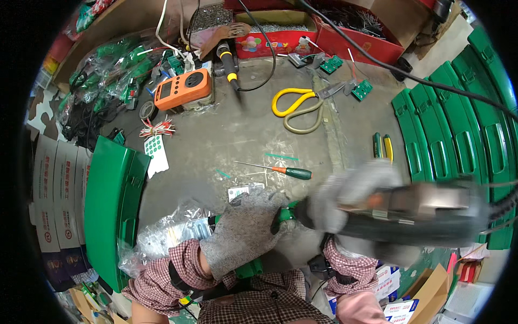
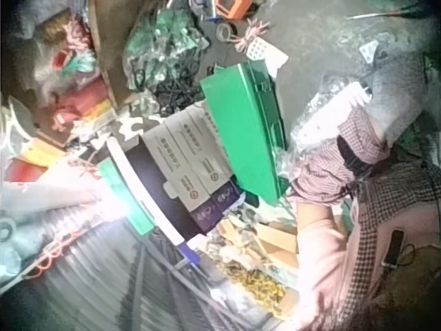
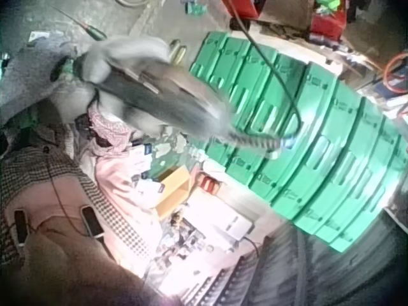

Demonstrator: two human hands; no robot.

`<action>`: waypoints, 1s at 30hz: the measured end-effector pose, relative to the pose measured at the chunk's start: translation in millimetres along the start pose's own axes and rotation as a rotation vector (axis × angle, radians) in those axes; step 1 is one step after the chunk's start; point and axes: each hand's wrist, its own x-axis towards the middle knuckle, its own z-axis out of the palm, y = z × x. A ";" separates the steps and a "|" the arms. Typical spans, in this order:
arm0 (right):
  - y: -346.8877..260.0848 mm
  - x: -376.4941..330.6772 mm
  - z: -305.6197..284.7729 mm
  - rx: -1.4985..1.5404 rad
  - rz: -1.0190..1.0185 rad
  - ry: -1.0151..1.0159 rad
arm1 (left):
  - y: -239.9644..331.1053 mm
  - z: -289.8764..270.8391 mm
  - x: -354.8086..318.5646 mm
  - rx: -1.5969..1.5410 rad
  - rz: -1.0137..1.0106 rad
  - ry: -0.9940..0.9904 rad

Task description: Assembling internal components of a handheld industrial tool and packing the finished units into cases and boxes.

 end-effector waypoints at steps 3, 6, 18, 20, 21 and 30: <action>1.9 2.9 -1.9 -0.010 0.015 -0.024 | 0.6 -1.2 2.4 0.003 -0.037 -0.031; 3.8 6.5 -3.6 -0.015 0.049 -0.081 | -0.2 -10.1 3.8 -0.020 -0.068 -0.179; 8.3 2.0 21.6 -0.074 0.053 0.092 | -15.5 12.2 -3.6 -0.011 0.250 0.235; -10.0 3.7 15.5 -0.008 -0.031 0.004 | -19.6 19.7 -0.3 -0.040 0.308 0.369; -20.3 5.0 15.8 0.075 -0.132 -0.088 | -16.5 11.8 4.0 -0.050 0.276 0.219; 12.8 -37.5 77.9 0.198 0.246 -0.683 | -22.9 14.6 10.3 -0.016 0.210 0.032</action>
